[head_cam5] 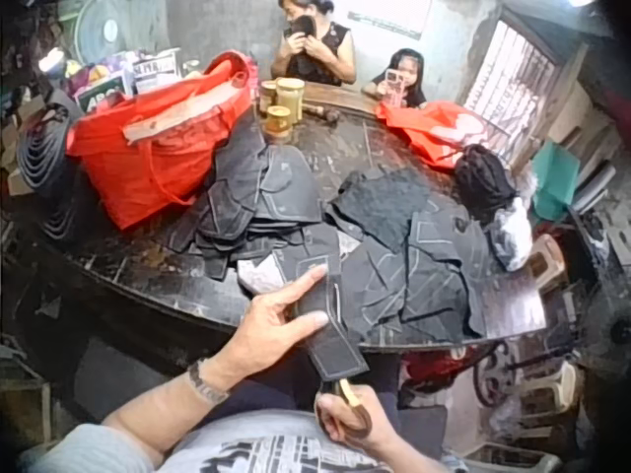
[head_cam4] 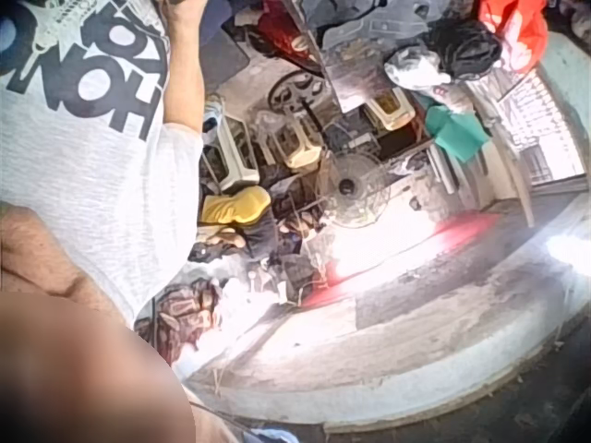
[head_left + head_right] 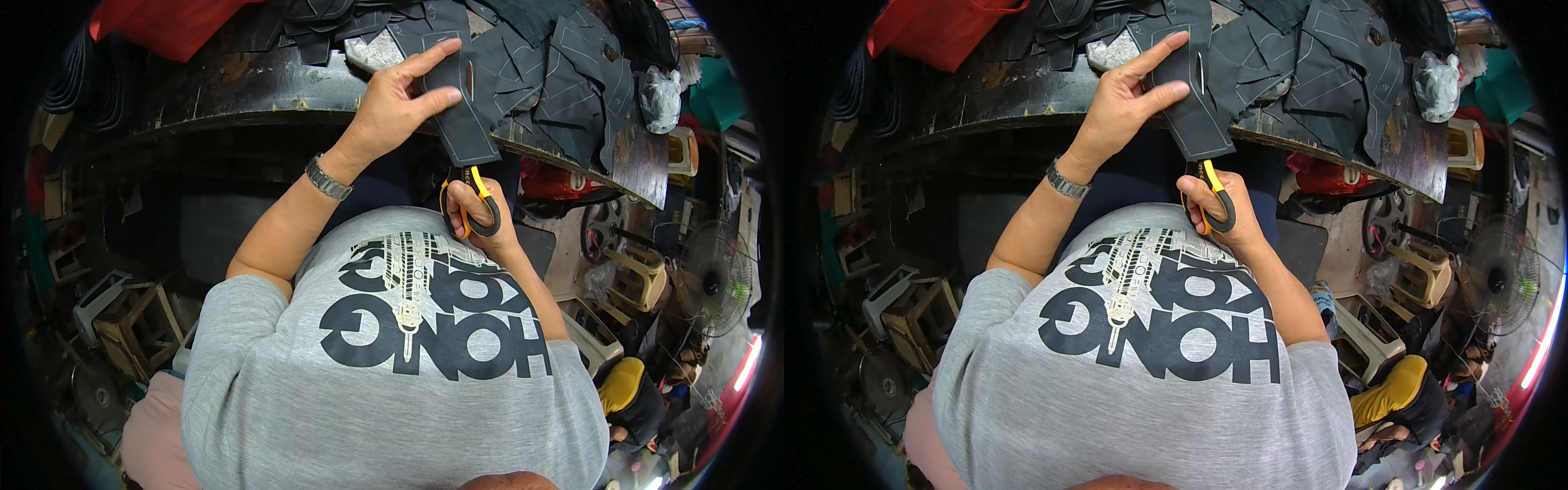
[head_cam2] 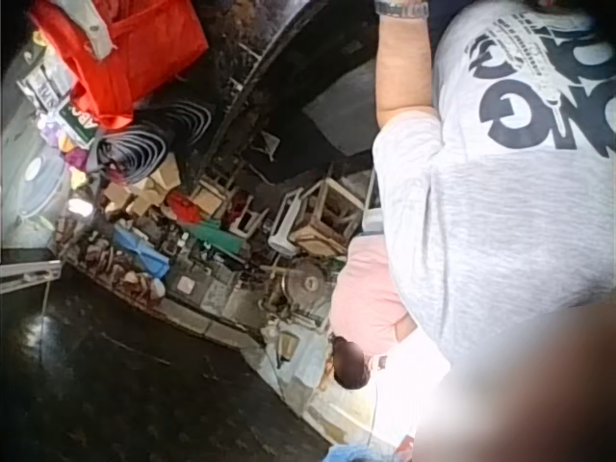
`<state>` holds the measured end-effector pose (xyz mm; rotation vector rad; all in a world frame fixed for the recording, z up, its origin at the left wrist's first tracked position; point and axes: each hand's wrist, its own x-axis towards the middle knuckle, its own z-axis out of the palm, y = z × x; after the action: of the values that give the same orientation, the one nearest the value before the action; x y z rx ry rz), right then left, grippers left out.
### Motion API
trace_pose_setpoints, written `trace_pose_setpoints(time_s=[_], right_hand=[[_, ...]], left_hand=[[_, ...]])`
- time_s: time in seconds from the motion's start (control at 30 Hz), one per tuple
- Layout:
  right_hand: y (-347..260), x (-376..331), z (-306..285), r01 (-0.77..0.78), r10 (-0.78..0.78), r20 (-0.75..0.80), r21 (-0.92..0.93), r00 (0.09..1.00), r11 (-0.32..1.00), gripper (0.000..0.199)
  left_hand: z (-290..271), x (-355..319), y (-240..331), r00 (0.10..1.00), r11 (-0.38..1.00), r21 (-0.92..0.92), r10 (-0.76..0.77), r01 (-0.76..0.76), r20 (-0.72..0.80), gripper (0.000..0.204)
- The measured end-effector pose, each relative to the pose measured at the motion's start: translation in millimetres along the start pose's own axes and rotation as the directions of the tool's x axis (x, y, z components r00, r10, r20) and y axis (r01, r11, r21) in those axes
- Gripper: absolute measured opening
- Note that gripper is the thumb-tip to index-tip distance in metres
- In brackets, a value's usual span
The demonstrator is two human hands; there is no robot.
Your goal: The person uses shears to cut black leather pieces on a workbench, following drawn outlines. They repeatedly pick up pieces, cut along marked lines, and set the cut pieces aside on the table.
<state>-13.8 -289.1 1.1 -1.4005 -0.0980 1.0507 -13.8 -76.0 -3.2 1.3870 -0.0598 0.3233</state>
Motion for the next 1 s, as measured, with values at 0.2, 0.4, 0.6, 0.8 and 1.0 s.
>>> trace_pose_setpoints(time_s=[0.2,0.4,0.6,0.8,1.0], right_hand=[[-8,6,-7,-0.014,0.017,0.038,-0.1,0.999,0.995,0.041],[-11,9,-8,0.064,-0.063,0.011,-0.066,0.998,0.996,0.044],[-6,8,-4,0.092,-0.091,0.019,-0.056,0.996,0.994,0.038],[-13,1,5,0.01,-0.024,-0.095,-0.145,0.995,0.989,0.027],[-16,8,0,-0.006,-0.006,-0.063,-0.177,0.998,0.984,0.025]], left_hand=[[-7,4,2,1.0,0.999,0.05,-0.001,0.003,-0.03,0.057],[2,2,5,0.997,0.989,0.126,0.08,-0.08,0.005,0.058],[-1,-1,5,0.998,0.994,0.091,0.059,-0.059,-0.002,0.061],[0,-3,2,0.999,0.993,0.103,0.049,-0.048,-0.008,0.061],[2,-8,3,0.999,0.995,0.097,0.035,-0.034,-0.002,0.062]])
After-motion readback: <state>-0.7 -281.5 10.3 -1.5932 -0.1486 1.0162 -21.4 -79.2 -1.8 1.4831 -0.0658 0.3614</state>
